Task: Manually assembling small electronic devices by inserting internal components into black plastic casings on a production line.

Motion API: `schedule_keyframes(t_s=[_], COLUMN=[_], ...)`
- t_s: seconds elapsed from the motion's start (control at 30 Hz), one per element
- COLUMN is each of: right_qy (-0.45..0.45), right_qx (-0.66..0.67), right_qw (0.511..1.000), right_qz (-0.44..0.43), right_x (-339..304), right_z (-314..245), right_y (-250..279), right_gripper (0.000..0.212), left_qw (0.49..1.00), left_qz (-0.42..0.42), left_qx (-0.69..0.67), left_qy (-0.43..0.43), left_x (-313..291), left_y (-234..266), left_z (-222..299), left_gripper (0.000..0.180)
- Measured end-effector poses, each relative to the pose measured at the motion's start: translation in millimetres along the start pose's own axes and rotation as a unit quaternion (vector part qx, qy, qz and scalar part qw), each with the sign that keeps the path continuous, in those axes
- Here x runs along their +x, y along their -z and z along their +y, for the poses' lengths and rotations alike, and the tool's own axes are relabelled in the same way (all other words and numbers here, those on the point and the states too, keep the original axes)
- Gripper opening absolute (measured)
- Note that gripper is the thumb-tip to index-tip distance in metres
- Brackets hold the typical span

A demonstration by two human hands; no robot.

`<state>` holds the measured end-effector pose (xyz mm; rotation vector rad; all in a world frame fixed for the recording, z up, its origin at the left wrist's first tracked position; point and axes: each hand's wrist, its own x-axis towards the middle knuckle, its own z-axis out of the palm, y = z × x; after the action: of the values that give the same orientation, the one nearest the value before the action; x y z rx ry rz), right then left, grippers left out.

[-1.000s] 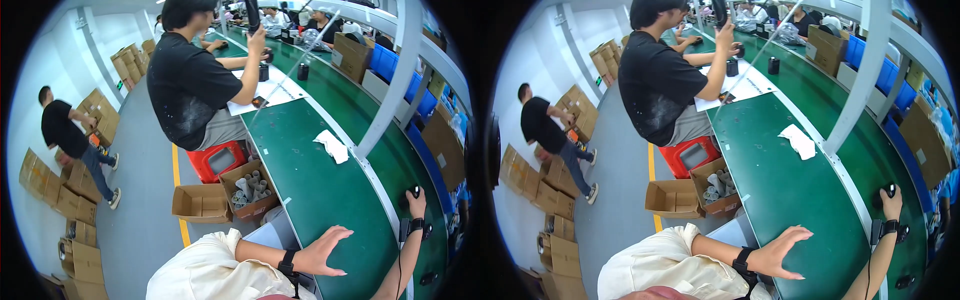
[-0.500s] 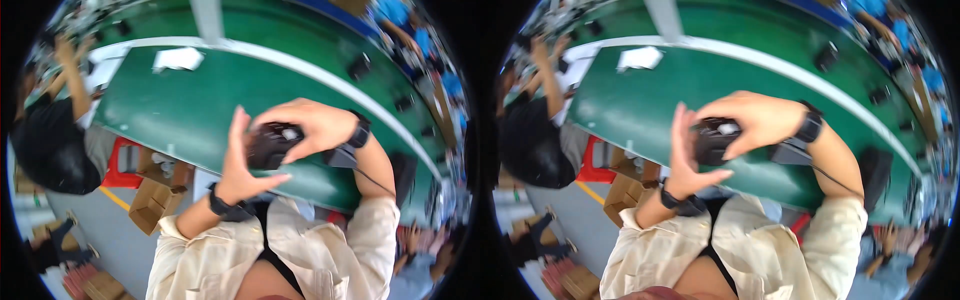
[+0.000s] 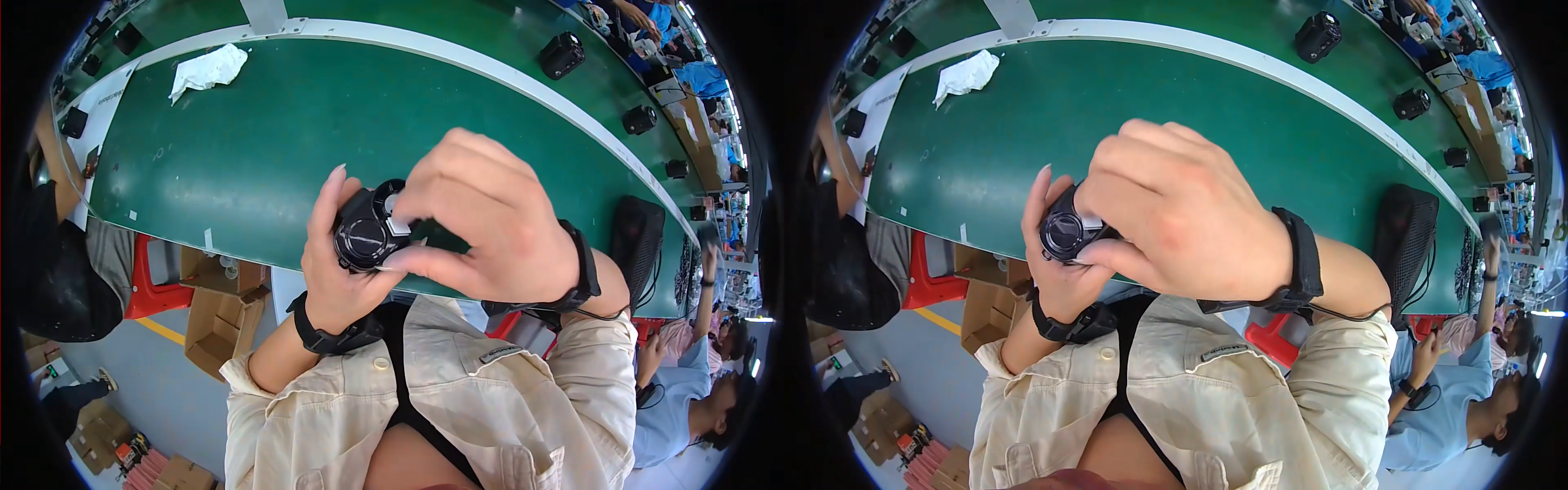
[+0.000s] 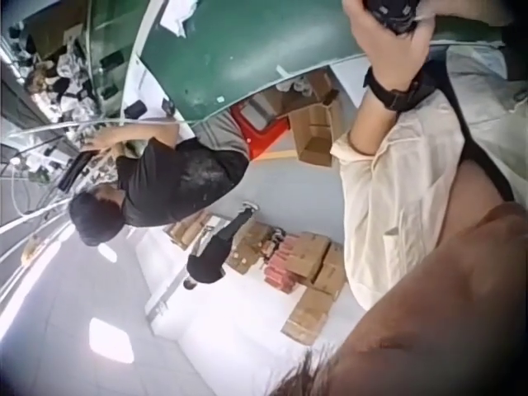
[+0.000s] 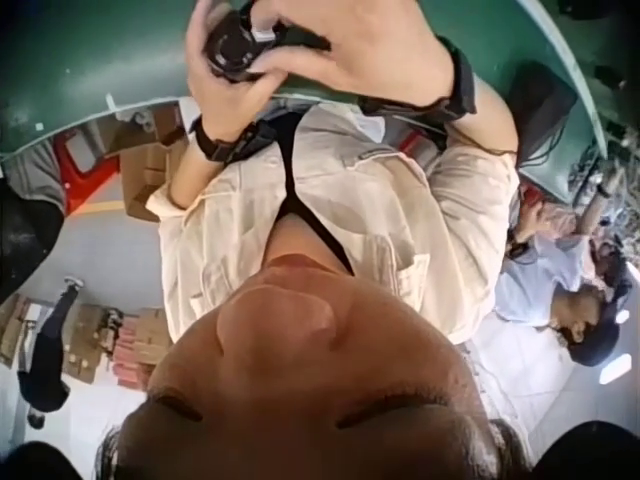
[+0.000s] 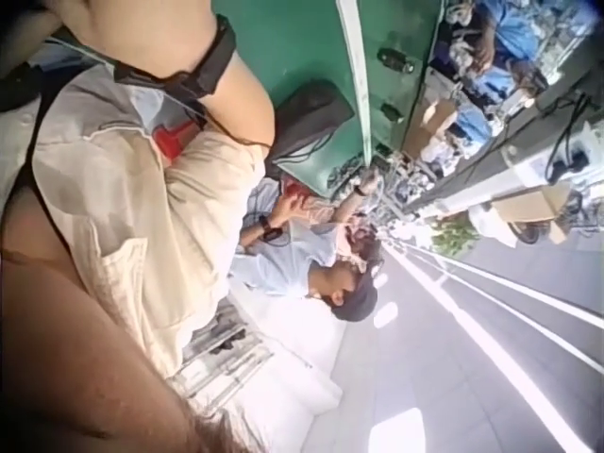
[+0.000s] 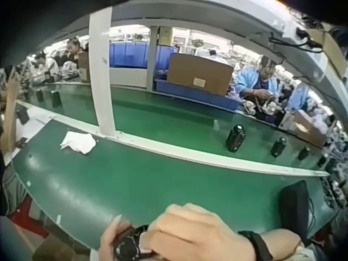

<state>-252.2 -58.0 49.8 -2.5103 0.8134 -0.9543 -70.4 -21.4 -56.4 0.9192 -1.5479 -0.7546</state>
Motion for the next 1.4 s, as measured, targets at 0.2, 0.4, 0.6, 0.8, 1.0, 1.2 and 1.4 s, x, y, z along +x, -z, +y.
schedule_keyframes(t_s=[0.2,0.4,0.6,0.8,1.0,1.2,1.4], right_qy=[-0.073,-0.066,-0.319,-0.258,-0.164,-0.259,-0.224], right_qx=[0.099,0.075,0.273,0.135,0.077,0.289,0.559], right_qw=[0.992,0.995,0.907,0.956,0.982,0.920,0.795], right_qz=[-0.012,-0.001,-0.020,0.027,0.060,0.048,-0.073], right_x=[0,6,8,3,-5,-4,2], right_z=[6,2,-7,-8,2,11,28], right_y=[-4,1,0,-13,-29,-33,-38], right_gripper=[0.024,0.014,0.008,0.004,0.004,0.014,0.021], left_qw=[0.996,0.998,0.997,0.991,0.987,0.988,0.982], left_qz=[0.002,0.026,0.036,0.036,0.055,0.060,0.073], left_qx=[0.061,0.030,0.029,0.102,0.117,0.114,0.130], left_qy=[-0.064,-0.056,-0.061,-0.074,-0.092,-0.085,-0.113], left_x=[5,8,6,3,2,0,-1], left_y=[-3,-4,-4,-5,-6,-7,-8], left_z=[1,0,-2,-1,-5,-5,-8], left_gripper=[0.097,0.091,0.086,0.093,0.092,0.091,0.090])
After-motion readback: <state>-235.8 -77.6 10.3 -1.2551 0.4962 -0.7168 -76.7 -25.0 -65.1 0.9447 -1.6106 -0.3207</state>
